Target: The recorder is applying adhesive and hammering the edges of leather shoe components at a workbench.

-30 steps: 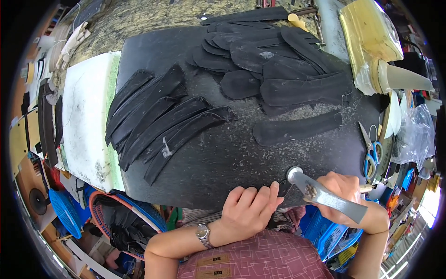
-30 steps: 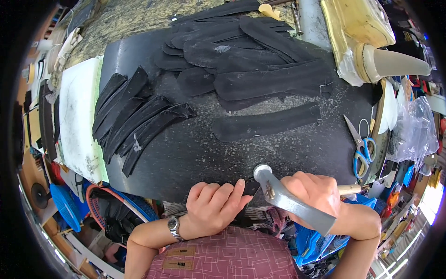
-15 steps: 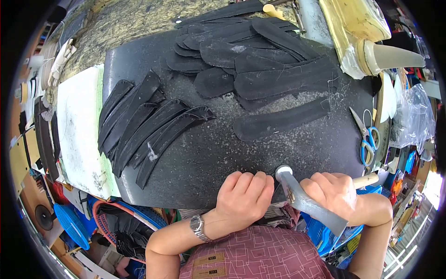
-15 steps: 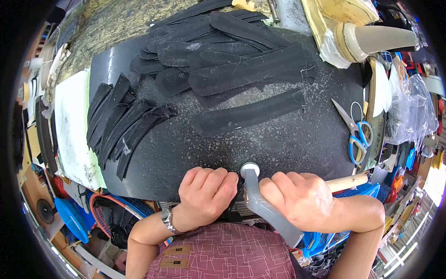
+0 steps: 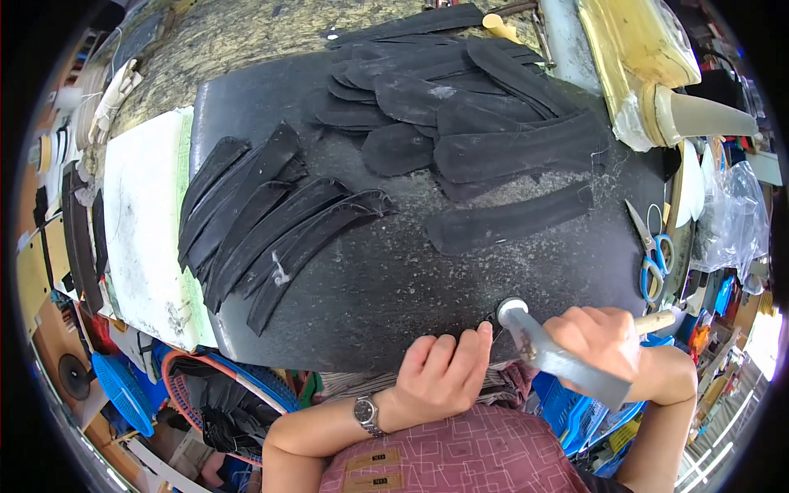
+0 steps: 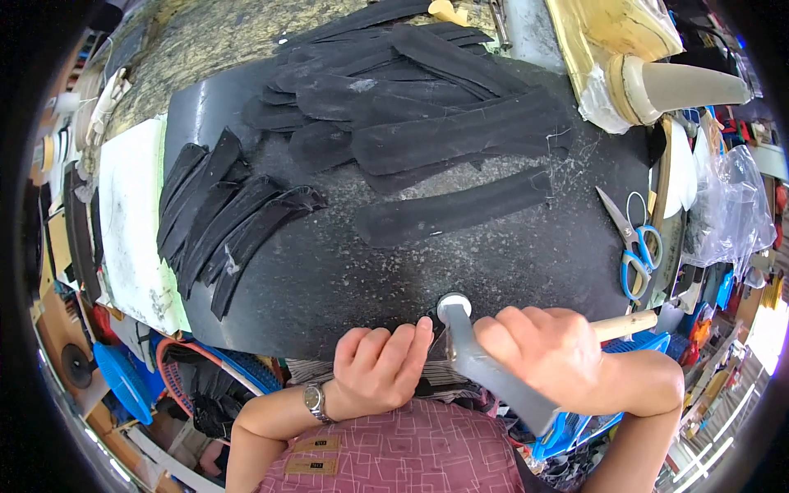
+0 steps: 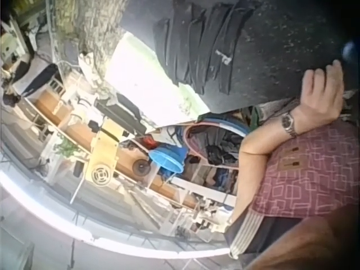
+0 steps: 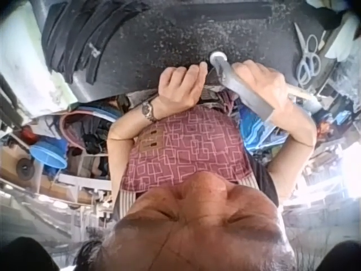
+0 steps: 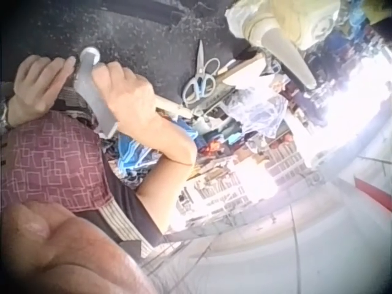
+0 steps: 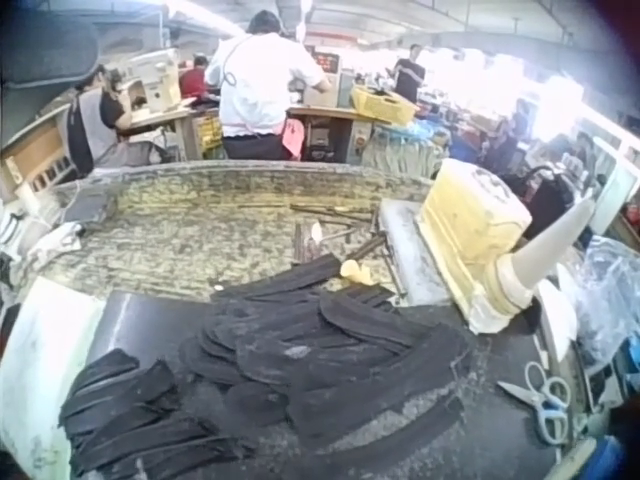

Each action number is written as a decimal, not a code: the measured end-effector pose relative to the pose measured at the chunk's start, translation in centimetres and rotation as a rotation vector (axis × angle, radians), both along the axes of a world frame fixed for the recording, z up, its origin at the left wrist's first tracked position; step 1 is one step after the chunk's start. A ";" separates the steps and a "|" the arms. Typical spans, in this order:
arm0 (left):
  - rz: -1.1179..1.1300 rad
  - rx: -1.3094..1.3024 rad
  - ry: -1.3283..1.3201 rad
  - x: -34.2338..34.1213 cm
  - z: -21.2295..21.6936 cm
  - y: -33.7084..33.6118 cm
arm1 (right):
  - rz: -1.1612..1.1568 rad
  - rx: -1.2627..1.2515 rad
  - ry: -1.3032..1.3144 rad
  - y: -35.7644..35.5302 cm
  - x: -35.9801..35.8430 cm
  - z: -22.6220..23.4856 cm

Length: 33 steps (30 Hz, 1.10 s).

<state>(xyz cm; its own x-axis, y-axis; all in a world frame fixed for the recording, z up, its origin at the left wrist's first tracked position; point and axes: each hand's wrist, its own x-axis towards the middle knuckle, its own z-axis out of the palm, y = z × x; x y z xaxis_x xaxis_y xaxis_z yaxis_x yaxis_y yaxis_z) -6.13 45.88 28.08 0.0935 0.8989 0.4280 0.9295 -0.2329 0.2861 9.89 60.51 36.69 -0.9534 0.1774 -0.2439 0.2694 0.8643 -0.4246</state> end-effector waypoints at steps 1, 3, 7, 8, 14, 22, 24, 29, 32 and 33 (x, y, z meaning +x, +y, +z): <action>0.004 -0.002 0.002 0.0 0.3 0.1 | -0.039 0.030 0.075 0.1 0.1 0.2; -0.057 -0.033 0.073 -0.1 1.1 0.5 | -0.072 0.056 0.155 0.0 -0.1 0.3; -0.174 -0.084 0.064 -0.5 1.5 1.4 | 0.044 0.071 0.079 -0.1 -1.0 0.1; -0.169 -0.090 0.069 -0.7 1.7 1.5 | 0.049 0.157 0.145 0.2 -1.2 0.4; -0.224 -0.129 0.062 -0.9 1.9 1.4 | 0.084 0.097 0.050 0.4 -1.6 0.1; -0.009 -0.240 -0.283 -0.8 1.8 1.4 | -0.067 0.012 0.078 -0.5 1.0 -0.2; 0.058 -0.218 -0.383 -0.8 1.8 2.2 | -0.183 -0.007 0.124 -0.4 2.1 0.1; -0.661 -0.463 -0.807 -5.0 8.5 6.6 | -0.694 0.028 -0.057 -1.7 5.0 3.2; -0.824 -0.555 -0.472 -2.5 5.1 10.0 | -0.666 0.073 -0.020 -1.9 5.4 3.3; -0.780 -0.450 -0.306 -1.6 3.2 10.6 | -0.566 0.067 -0.001 -1.7 5.7 2.9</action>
<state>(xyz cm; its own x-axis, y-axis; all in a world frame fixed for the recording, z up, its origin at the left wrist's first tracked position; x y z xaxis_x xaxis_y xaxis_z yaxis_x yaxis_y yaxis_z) -7.74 56.45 31.29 0.6780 0.7171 0.1617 0.4288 -0.5644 0.7054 15.60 58.81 39.61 -0.7053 0.6754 -0.2153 0.6985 0.6105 -0.3732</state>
